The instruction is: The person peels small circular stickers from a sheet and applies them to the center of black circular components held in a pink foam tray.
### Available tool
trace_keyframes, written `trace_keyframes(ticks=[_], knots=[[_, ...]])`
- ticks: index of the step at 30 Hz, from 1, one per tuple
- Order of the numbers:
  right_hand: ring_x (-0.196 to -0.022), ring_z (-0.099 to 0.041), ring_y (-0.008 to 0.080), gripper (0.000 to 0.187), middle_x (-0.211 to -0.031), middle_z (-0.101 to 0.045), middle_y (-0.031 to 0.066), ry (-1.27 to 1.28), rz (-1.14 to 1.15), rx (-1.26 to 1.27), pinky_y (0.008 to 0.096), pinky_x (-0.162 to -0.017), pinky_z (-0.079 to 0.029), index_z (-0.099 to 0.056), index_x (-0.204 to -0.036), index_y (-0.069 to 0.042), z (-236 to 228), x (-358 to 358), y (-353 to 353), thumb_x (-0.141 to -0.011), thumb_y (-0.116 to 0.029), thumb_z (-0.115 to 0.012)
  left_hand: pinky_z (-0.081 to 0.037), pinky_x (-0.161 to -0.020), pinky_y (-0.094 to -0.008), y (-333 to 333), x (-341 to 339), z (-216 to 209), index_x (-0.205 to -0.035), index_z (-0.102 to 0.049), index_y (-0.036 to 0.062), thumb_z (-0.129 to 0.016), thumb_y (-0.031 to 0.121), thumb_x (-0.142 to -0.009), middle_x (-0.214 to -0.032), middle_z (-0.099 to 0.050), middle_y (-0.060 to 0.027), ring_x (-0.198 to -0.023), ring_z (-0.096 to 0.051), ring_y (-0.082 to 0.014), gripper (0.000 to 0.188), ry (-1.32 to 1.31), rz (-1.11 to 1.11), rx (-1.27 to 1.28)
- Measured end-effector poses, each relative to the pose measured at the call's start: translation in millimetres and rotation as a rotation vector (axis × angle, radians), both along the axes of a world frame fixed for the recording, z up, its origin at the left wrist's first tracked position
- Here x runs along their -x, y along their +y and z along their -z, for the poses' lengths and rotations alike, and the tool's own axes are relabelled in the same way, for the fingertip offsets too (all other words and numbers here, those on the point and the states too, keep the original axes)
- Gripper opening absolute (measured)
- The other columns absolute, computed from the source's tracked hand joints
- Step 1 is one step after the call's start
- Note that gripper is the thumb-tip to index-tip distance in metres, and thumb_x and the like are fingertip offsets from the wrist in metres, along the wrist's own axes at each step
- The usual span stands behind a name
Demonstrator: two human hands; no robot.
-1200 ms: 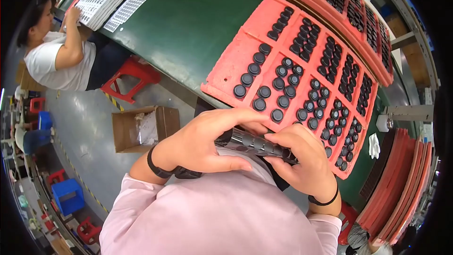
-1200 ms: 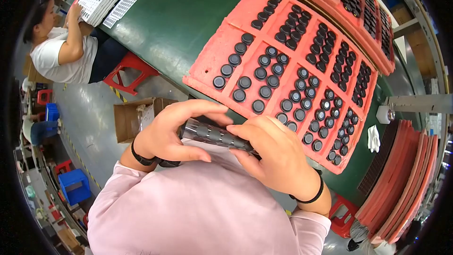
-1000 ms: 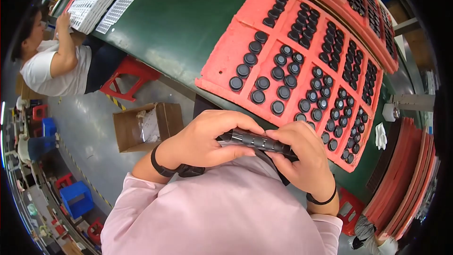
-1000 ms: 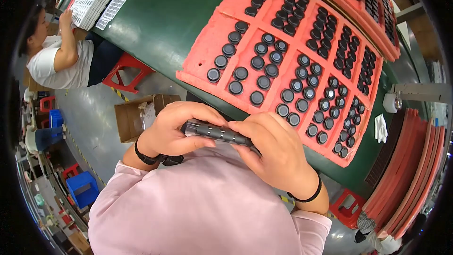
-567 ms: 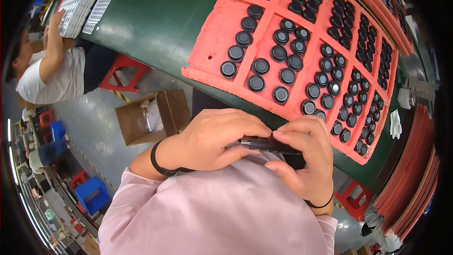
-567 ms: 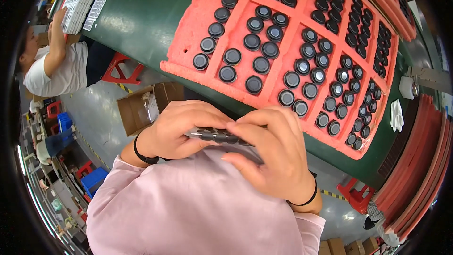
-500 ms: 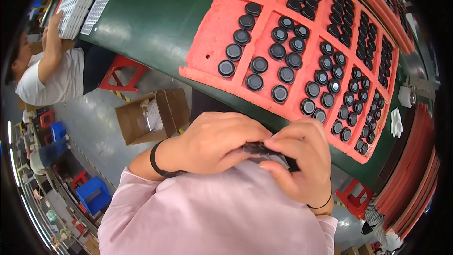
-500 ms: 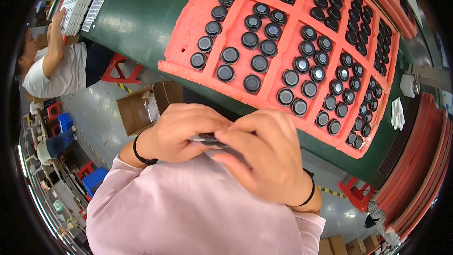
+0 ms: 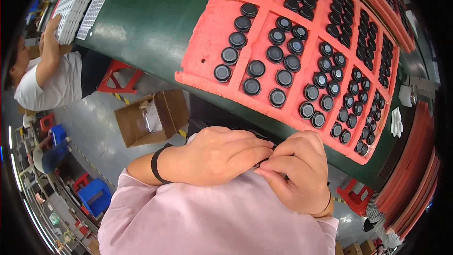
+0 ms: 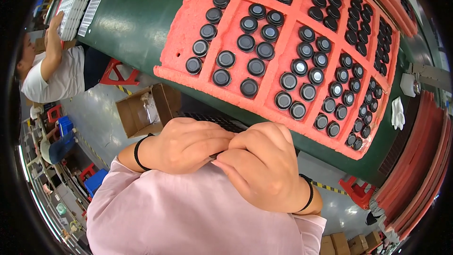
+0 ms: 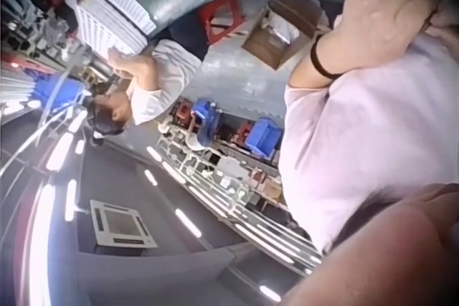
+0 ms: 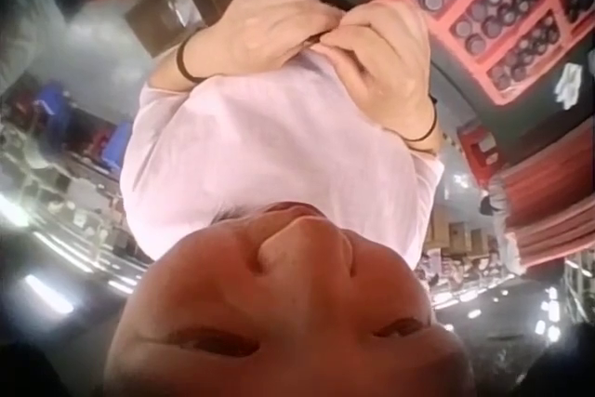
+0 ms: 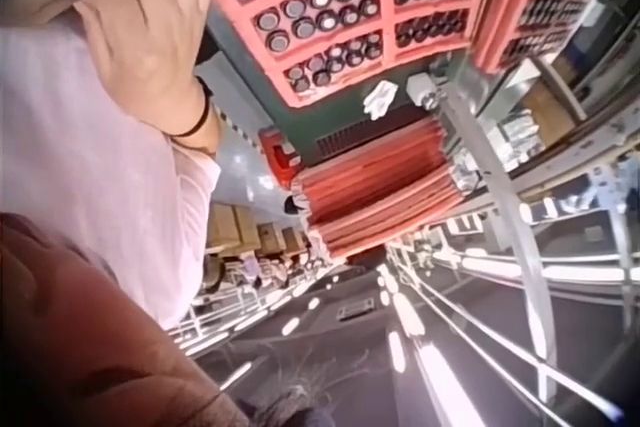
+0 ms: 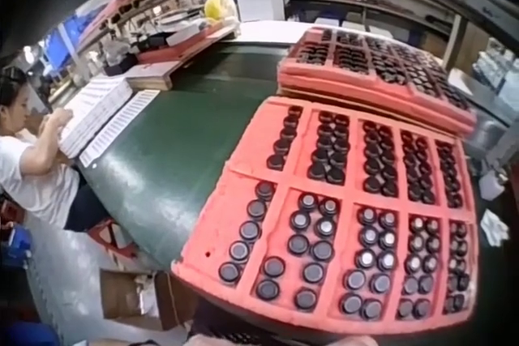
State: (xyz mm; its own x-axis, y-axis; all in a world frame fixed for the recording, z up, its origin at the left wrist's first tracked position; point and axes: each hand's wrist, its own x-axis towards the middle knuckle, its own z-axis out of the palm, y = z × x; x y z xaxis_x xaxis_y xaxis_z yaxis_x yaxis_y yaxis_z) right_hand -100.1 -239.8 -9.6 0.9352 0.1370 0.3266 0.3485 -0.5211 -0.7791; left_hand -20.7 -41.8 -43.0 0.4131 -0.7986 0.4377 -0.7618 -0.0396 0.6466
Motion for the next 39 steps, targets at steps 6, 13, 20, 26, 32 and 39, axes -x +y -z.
trace_keyframes(ticks=[6, 13, 20, 26, 32, 39], knots=[[-0.080, -0.056, 0.0265, 0.029, -0.087, -0.059, 0.0056, 0.083, -0.053, 0.021, 0.0391, -0.070, -0.042, -0.066, -0.087, -0.008, -7, -5, 0, -0.068, -0.008, -0.088, -0.058, -0.060, -0.0336, 2, -5, -6, -0.103, -0.067, -0.0036, -0.077, -0.004, -0.070, -0.098, -0.074, -0.0142, -0.080, -0.074, -0.0275, 0.034, 0.042, 0.038, 0.004], [-0.083, -0.055, 0.0284, 0.031, -0.089, -0.056, 0.0078, 0.078, -0.065, 0.068, 0.0399, -0.072, -0.042, -0.063, -0.091, -0.007, -11, -9, 0, -0.071, -0.009, -0.086, -0.056, -0.059, -0.0321, 2, -7, -2, -0.107, -0.066, -0.0031, -0.072, 0.009, -0.080, -0.096, -0.074, -0.0114, -0.080, -0.073, -0.0248, 0.030, 0.071, 0.030, 0.037], [-0.082, -0.053, 0.0284, 0.031, -0.089, -0.055, 0.0081, 0.019, -0.007, 0.171, 0.0395, -0.071, -0.041, -0.063, -0.091, -0.007, -20, -17, -6, -0.071, -0.010, -0.086, -0.059, -0.062, -0.0378, -7, -18, -9, -0.104, -0.066, -0.0042, -0.076, -0.007, -0.066, -0.093, -0.073, -0.0152, -0.076, -0.073, -0.0313, 0.039, 0.191, 0.036, 0.049], [-0.081, -0.052, 0.0281, 0.030, -0.088, -0.054, 0.0074, 0.019, 0.004, 0.256, 0.0394, -0.070, -0.040, -0.063, -0.090, -0.008, -36, -33, -19, -0.071, -0.010, -0.086, -0.059, -0.065, -0.0369, -21, -36, -13, -0.107, -0.067, -0.0034, -0.075, -0.006, -0.070, -0.094, -0.074, -0.0153, -0.079, -0.073, -0.0311, 0.037, 0.198, 0.069, 0.062], [-0.081, -0.052, 0.0280, 0.029, -0.088, -0.054, 0.0068, -0.063, -0.057, 0.450, 0.0395, -0.069, -0.040, -0.063, -0.089, -0.009, -51, -50, -32, -0.072, -0.011, -0.086, -0.058, -0.069, -0.0370, -29, -59, -12, -0.110, -0.068, 0.0001, -0.078, 0.003, -0.078, -0.097, -0.074, -0.0126, -0.080, -0.072, -0.0303, 0.034, 0.361, 0.052, 0.001], [-0.082, -0.053, 0.0244, 0.024, -0.091, -0.053, 0.0063, 0.189, -0.094, 0.294, 0.0348, -0.072, -0.043, -0.062, -0.090, -0.006, -44, -114, -64, -0.078, -0.006, -0.082, -0.055, -0.082, -0.0419, -23, -106, -2, -0.109, -0.067, 0.0051, -0.085, 0.025, -0.079, -0.105, -0.072, -0.0095, -0.096, -0.070, -0.0307, 0.041, 0.244, 0.024, -0.161]])
